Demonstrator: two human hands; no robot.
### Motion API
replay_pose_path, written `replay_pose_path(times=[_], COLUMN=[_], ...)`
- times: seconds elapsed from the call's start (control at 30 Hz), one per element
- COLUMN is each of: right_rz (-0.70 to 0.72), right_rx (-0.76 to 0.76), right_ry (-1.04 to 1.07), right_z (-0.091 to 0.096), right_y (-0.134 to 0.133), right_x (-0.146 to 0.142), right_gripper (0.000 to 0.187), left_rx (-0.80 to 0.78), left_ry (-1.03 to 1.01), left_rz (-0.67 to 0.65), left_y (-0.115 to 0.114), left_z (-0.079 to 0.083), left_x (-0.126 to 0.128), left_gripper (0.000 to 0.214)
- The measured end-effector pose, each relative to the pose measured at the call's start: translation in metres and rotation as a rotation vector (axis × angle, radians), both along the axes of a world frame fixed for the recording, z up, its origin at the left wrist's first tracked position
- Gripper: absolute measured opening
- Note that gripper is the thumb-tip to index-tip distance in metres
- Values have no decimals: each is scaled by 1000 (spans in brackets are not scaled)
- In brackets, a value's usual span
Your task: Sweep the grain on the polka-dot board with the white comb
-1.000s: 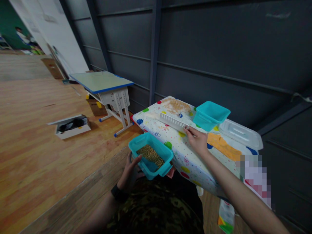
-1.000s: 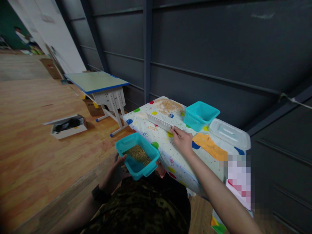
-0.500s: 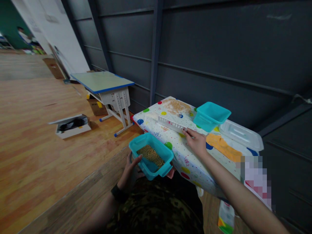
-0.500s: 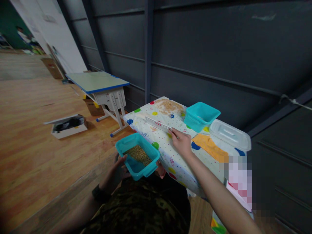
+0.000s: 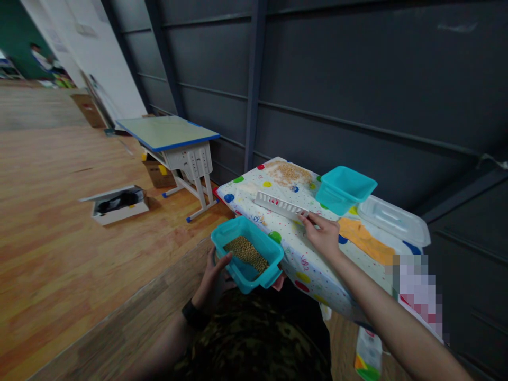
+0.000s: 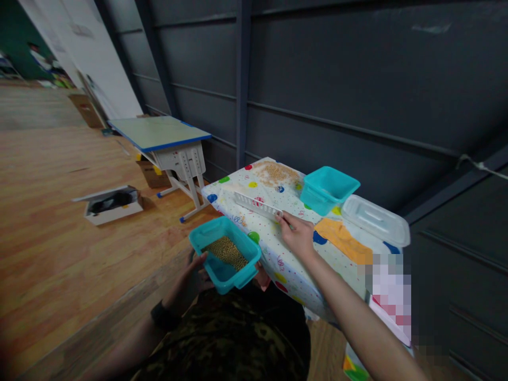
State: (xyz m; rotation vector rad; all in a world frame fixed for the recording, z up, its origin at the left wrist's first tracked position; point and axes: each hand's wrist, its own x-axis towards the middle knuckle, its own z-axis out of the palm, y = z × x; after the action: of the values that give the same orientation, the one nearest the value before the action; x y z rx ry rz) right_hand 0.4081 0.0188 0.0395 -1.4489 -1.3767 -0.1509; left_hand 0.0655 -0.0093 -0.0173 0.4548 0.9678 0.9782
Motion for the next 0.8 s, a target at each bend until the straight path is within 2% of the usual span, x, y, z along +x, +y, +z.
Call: replay_pose_path(times=[0.13,0.33,0.53,0.67,0.8], right_rz=[17,20,12,12,2], right_rx=[23,31,29,25,41], right_ry=[-6,-16,-82,-141,-173], right_z=[0,0,16,25,21], right_y=[-4,-8,-17,-29,-49], right_x=[-3,-8,-1,8,3], right_gripper=[30,32,34,31,30], left_rx=[31,19,32,19,18], left_ry=[38,21,27,35,7], left_rz=[-27,-15,-22,-32,-10], left_y=[0,-1,-2,-2,-2], left_z=[-5,-3,-2,-1,-3], left_x=[1,3,3,4,5], left_gripper=[130,132,124,121,124])
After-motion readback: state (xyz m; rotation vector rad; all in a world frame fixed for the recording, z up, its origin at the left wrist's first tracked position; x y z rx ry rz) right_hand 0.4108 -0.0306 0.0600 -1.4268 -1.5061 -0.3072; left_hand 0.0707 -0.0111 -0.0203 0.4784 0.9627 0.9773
